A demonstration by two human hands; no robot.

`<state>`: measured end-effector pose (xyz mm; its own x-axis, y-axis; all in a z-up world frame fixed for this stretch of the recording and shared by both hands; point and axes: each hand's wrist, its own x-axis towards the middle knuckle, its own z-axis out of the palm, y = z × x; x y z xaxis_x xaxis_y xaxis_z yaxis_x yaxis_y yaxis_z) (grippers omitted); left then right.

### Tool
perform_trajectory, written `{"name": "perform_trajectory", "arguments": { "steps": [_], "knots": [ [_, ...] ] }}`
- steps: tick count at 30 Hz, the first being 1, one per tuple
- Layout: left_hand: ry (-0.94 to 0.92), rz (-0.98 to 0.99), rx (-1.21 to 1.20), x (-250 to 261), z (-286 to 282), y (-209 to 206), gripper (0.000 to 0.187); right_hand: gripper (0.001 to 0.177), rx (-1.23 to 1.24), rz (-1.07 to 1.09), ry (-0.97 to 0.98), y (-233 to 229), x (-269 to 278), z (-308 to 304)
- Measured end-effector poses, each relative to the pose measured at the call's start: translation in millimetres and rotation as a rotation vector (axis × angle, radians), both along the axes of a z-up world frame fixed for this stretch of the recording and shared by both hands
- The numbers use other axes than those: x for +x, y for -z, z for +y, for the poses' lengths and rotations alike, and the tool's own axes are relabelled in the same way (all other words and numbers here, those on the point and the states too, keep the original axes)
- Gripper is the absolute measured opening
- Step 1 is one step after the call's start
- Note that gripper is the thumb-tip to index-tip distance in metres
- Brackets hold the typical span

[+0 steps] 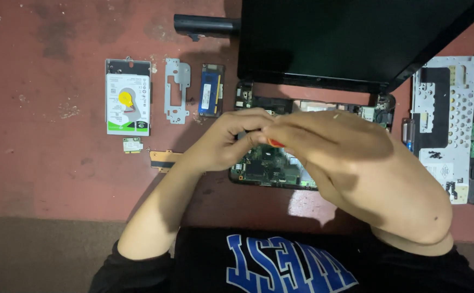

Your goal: Disassembling a laptop and removing internal components like the cooling fan using a screwdriver

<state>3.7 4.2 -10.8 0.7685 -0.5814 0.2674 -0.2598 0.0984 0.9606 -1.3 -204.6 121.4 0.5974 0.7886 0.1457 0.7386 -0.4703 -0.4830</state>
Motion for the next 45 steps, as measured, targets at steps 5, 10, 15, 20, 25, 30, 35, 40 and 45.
{"name": "perform_trajectory", "arguments": {
  "steps": [5, 10, 15, 20, 25, 30, 35, 40, 45],
  "knots": [
    [0.009, 0.036, -0.066, -1, -3, 1, 0.034, 0.031, -0.178, -0.04, 0.168, -6, -4, 7],
    [0.078, 0.031, -0.104, 1, 2, -9, 0.064, 0.037, -0.33, -0.288, 0.26, 9, -8, 15],
    [0.015, -0.024, -0.025, -2, -5, -10, 0.068, 0.062, -0.418, -0.389, 0.338, 16, -8, 13],
    [-0.066, -0.055, 0.007, -4, -9, -13, 0.023, 0.065, -0.359, -0.279, 0.357, 3, -4, 13],
    [-0.02, -0.087, 0.049, -2, -7, -6, 0.015, 0.034, -0.102, 0.297, 0.149, -4, -3, 17],
    [0.056, -0.061, 0.1, -1, 1, -23, 0.017, 0.002, -0.093, -0.056, 0.18, 11, -14, 28],
    [-0.029, -0.252, 0.28, -4, 5, -50, 0.024, 0.027, -0.226, -0.468, 0.292, 34, -22, 36],
    [-0.299, -0.384, 0.707, -30, 4, -36, 0.037, 0.017, -0.157, -0.587, 0.423, 48, -29, 41],
    [-0.493, -0.478, 0.988, -45, -7, -16, 0.02, 0.08, 0.104, 0.53, 0.376, 43, -12, -7]
  ]
}}
